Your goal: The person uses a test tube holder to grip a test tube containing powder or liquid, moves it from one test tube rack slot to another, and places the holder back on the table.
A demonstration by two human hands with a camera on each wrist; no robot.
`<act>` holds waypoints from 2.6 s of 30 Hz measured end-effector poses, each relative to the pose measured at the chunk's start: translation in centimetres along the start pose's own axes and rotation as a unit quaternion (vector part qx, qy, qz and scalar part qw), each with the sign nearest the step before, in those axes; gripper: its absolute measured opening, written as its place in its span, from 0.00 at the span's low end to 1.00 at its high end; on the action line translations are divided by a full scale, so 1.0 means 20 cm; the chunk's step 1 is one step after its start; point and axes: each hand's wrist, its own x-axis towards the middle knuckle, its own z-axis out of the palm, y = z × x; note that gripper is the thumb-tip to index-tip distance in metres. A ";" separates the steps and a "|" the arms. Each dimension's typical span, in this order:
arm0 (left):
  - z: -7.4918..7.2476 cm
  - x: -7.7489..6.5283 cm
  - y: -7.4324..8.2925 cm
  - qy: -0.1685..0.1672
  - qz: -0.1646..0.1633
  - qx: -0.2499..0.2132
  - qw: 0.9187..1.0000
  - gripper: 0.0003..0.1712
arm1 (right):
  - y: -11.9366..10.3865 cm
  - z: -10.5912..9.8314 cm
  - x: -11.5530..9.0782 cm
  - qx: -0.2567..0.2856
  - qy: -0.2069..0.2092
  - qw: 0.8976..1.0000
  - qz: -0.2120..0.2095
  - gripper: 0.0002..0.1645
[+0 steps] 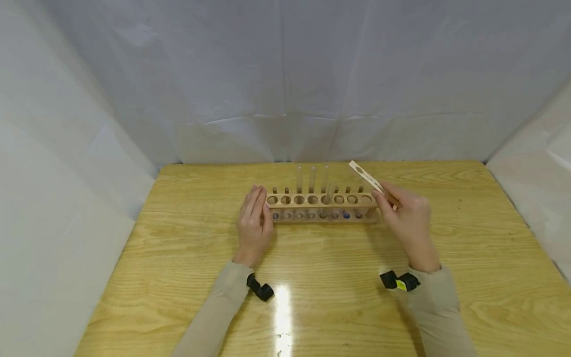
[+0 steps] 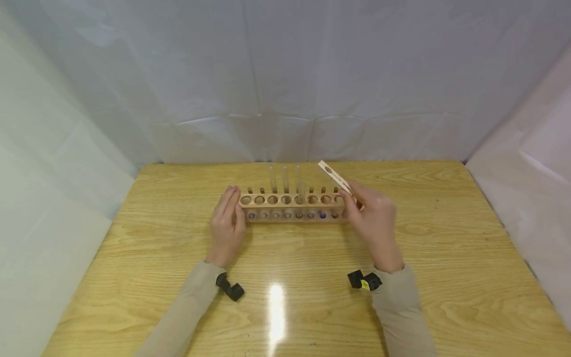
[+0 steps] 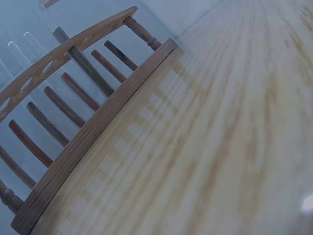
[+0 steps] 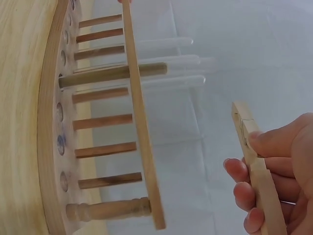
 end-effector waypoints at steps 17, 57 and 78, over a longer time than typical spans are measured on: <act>0.00 0.00 0.00 0.001 0.002 0.002 1.000 0.22 | 0.29 0.05 -0.12 -0.074 0.044 0.968 0.234 0.16; -0.02 0.01 0.02 -0.007 -0.002 0.004 1.000 0.22 | 0.58 -0.01 -0.37 -0.125 0.018 0.903 0.411 0.17; -0.02 0.00 0.02 -0.012 -0.004 0.005 1.000 0.22 | 0.58 -0.01 -0.38 -0.134 -0.012 0.891 0.433 0.19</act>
